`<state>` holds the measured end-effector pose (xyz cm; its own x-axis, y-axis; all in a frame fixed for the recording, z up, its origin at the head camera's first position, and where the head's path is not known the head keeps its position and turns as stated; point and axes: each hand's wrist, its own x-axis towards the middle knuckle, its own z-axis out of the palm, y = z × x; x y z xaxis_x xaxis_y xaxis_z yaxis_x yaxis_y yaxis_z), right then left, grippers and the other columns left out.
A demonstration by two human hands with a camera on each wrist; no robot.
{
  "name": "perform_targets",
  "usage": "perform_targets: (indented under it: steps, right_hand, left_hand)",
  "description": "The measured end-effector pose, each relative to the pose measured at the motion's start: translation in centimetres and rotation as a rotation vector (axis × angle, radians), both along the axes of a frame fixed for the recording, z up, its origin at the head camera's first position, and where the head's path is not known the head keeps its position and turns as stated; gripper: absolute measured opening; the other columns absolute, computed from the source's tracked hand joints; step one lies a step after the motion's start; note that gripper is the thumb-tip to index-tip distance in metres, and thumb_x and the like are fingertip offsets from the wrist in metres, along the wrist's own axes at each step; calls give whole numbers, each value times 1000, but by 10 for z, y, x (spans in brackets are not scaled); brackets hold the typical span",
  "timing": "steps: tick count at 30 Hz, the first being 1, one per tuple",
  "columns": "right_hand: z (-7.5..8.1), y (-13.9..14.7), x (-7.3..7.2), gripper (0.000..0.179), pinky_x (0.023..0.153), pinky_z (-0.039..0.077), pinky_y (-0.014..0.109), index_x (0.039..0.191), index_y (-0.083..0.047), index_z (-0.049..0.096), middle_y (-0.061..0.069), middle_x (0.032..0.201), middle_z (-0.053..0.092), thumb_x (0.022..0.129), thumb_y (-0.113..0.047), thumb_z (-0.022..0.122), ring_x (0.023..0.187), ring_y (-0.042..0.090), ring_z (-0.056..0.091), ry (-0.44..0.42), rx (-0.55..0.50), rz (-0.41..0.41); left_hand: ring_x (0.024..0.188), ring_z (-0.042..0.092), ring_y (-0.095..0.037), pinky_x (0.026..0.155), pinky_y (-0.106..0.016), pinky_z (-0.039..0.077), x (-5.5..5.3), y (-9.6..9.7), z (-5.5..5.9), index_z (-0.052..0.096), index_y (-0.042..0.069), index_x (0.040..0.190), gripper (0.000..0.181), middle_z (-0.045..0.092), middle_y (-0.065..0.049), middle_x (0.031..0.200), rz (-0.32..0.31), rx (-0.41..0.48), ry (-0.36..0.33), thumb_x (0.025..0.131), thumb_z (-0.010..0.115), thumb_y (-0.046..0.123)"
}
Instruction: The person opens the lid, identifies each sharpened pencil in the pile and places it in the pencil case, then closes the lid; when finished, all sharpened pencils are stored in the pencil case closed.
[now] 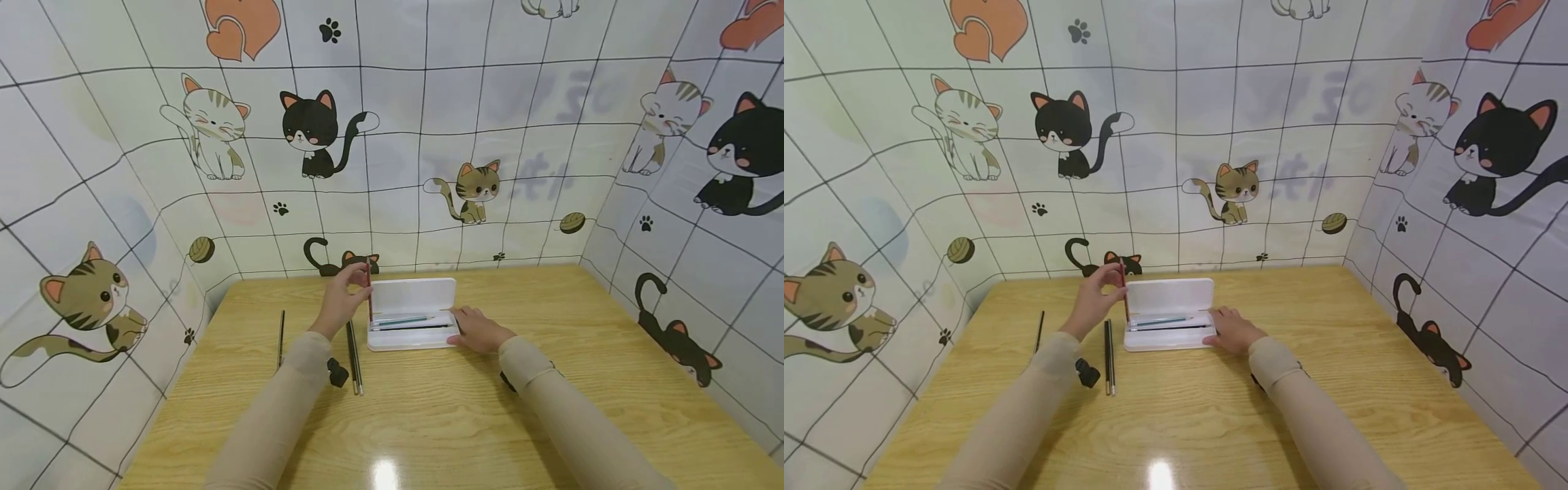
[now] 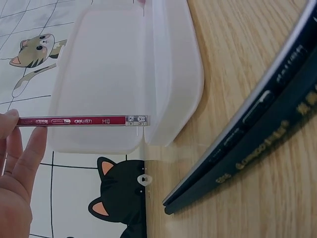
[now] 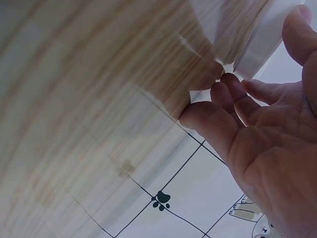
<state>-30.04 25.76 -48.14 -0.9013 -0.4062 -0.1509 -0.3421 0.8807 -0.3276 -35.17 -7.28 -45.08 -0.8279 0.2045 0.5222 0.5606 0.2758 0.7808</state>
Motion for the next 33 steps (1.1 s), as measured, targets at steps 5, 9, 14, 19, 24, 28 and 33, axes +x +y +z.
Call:
perform_targets:
  steps: [5,9,14,19,24,28,33]
  right_hand:
    - [-1,-1,-1,76,111,34,59,154,8,29,31,152,35,103,-39,58,140,49,33,7,4,6]
    - [0,-2,0,75,112,33,59,154,8,28,31,153,34,104,-39,58,141,49,32,8,-7,6]
    - [0,-1,1,75,112,33,60,154,9,29,31,152,35,103,-38,58,140,49,33,15,-18,5]
    - [0,-1,1,74,111,33,59,153,9,30,31,152,35,104,-38,58,140,48,33,20,-9,7]
    - [0,-2,1,74,112,33,59,154,8,28,31,153,34,104,-38,57,140,49,32,15,-6,9]
    - [0,-1,1,75,112,32,60,155,8,27,32,154,33,104,-38,57,141,49,31,9,-1,0]
    - [0,-1,1,74,112,32,60,155,9,27,32,153,34,104,-37,57,141,50,31,13,-4,-4]
  left_hand:
    - [97,66,-29,82,-52,55,1,2,-2,62,3,129,45,70,-13,102,17,-45,9,87,77,-3]
    - [97,67,-27,78,-42,57,-1,3,-5,63,4,129,44,70,-11,102,25,-70,18,88,77,-1]
    - [97,68,-27,76,-37,57,-4,7,-10,63,3,129,44,71,-11,101,6,-90,29,88,77,-1]
    - [97,67,-26,77,-37,56,-4,10,-13,64,4,128,43,70,-9,100,-4,-135,45,88,78,0]
    - [96,66,-22,76,-35,58,-4,14,-14,66,7,129,42,69,-5,99,-19,-188,11,89,76,1]
    - [96,67,-21,78,-33,59,-7,22,-14,68,8,128,40,71,-5,101,-69,-230,-12,90,75,-2]
    - [94,67,-18,80,-31,57,-9,33,-13,71,6,117,30,71,-4,102,-119,-298,-20,89,75,-3]
